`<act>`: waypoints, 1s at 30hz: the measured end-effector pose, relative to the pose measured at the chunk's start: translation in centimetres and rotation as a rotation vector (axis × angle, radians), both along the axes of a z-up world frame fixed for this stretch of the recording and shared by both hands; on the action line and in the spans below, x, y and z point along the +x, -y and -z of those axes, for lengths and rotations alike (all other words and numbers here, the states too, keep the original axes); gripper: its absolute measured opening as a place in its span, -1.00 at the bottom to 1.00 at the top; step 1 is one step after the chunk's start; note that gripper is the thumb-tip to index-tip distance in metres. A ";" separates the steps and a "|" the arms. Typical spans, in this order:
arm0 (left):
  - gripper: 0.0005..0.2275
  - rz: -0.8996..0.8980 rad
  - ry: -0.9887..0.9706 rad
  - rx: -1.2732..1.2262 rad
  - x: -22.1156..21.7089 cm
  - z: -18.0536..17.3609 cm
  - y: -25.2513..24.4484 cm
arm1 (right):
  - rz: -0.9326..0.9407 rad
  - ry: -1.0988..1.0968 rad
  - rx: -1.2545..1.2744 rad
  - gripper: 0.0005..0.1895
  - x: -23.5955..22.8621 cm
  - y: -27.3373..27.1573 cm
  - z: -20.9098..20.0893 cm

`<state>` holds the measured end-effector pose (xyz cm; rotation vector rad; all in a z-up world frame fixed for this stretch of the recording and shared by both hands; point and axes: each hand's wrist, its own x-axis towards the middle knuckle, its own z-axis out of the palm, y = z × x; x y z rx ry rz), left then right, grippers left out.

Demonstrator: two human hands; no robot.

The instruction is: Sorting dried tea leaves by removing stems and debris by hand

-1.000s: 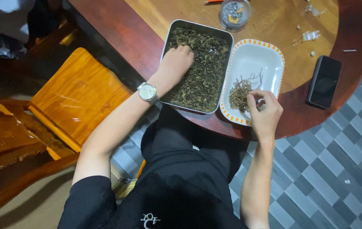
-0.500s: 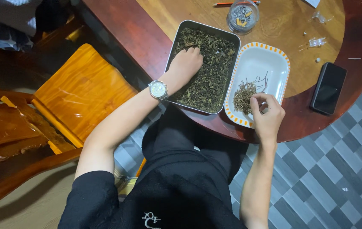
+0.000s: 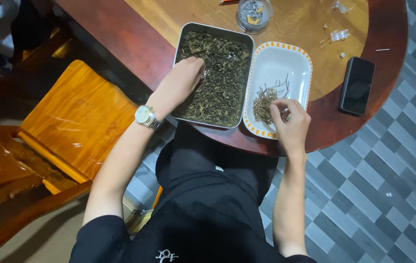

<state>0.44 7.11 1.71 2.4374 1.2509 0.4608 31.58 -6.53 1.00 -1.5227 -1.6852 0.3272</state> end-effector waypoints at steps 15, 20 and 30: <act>-0.94 0.049 0.194 0.011 3.8 1.2 11.6 | -0.282 0.069 -0.004 -0.93 -8.2 0.1 -1.2; -0.93 0.061 0.126 0.138 4.8 1.4 12.5 | -0.295 0.053 -0.024 -0.96 -8.1 1.1 -1.6; -0.92 0.081 0.119 0.012 3.5 1.0 6.8 | -0.102 0.053 0.019 -0.89 -3.3 2.2 -0.6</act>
